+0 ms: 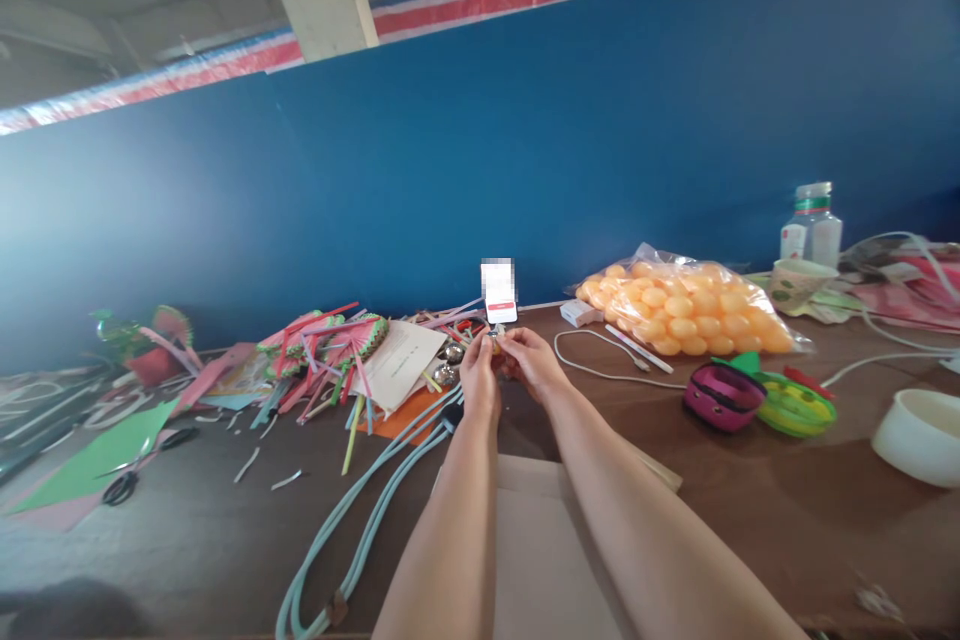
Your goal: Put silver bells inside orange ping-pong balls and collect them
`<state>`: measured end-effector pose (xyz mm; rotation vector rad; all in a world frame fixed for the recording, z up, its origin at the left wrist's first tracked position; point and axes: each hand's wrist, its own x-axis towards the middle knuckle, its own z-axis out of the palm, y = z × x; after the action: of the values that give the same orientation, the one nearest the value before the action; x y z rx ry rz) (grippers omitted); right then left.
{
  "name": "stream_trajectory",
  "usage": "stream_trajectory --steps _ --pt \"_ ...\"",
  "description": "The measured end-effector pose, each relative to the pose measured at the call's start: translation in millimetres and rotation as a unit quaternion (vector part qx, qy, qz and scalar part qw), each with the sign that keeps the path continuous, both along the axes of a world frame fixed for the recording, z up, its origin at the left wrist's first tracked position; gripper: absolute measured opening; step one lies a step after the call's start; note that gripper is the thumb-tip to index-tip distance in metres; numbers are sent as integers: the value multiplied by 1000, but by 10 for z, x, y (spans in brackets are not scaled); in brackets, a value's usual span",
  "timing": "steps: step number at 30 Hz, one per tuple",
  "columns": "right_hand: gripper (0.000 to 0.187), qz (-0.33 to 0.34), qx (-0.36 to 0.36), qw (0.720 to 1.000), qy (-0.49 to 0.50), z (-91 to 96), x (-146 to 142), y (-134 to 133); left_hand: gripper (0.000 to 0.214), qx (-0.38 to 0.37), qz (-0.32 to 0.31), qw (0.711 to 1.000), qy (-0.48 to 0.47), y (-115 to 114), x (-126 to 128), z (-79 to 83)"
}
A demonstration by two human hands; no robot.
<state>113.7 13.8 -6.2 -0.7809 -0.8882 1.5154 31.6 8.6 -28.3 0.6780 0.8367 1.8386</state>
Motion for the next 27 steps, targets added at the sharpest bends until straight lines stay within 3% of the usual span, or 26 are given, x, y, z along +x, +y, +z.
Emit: stream_trajectory --steps 8,11,13,15,17,19,22,27 --pt "40 -28 7 998 -48 -21 -15 -1 37 -18 13 999 -25 8 6 29" --pt "30 -63 17 987 -146 37 21 -14 27 -38 34 997 -58 -7 -6 65" --pt "22 -111 35 949 -293 120 84 -49 19 -52 51 994 -84 -22 -23 97" --pt "17 -147 55 869 -470 219 168 -104 12 -60 58 991 -108 -37 -42 136" --pt "19 -135 57 783 -605 293 248 -156 7 -69 60 987 -129 -50 -56 176" --pt "27 -88 41 723 -684 310 304 -180 5 -82 63 984 -144 -58 -66 205" --pt "35 -9 12 680 -733 216 334 -144 5 -88 61 984 -140 -53 -73 203" --pt "32 23 6 666 -745 -22 323 -11 5 -126 81 978 -144 4 -70 82"
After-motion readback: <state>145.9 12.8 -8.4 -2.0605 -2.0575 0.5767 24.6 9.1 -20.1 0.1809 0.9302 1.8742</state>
